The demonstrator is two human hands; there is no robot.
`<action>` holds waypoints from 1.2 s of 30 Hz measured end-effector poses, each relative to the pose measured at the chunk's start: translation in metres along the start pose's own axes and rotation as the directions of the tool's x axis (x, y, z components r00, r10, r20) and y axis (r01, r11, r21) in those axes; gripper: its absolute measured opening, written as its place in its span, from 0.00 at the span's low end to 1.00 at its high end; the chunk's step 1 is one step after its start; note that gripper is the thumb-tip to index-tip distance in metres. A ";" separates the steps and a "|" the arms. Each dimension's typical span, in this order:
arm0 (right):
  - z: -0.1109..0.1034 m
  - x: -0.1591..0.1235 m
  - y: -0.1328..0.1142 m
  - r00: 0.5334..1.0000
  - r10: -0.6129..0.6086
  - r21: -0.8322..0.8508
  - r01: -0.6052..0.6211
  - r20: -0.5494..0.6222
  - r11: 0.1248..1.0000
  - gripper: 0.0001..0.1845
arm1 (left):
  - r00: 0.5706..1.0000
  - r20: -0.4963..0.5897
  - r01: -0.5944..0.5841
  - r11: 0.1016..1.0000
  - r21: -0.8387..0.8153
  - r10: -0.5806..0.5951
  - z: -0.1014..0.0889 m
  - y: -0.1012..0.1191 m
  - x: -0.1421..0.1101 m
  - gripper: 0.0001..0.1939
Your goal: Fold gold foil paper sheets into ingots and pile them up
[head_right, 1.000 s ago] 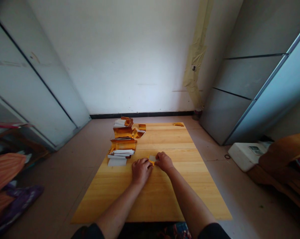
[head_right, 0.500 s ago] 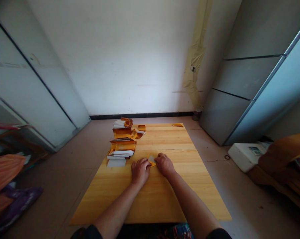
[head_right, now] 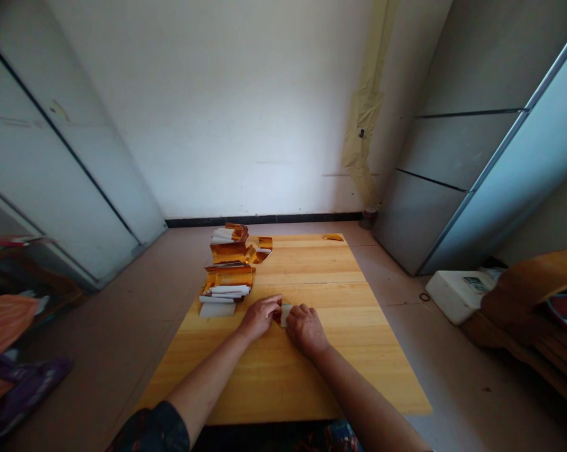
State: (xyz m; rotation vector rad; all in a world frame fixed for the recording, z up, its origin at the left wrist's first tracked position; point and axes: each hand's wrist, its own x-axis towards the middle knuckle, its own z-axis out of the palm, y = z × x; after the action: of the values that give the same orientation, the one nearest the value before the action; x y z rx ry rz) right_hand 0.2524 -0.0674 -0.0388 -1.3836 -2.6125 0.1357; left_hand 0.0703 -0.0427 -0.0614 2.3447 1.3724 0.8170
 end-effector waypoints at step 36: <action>0.023 0.020 0.030 0.978 -0.070 0.321 0.131 -0.196 0.938 0.06 | 0.995 -0.014 0.100 0.993 0.068 -0.099 -0.002 0.008 -0.011 0.07</action>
State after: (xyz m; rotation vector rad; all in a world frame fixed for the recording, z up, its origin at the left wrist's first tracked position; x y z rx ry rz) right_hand 0.2610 -0.0341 -0.0643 -1.0895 -2.3671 0.3962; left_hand 0.0705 -0.0567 -0.0591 2.3039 1.5308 0.7661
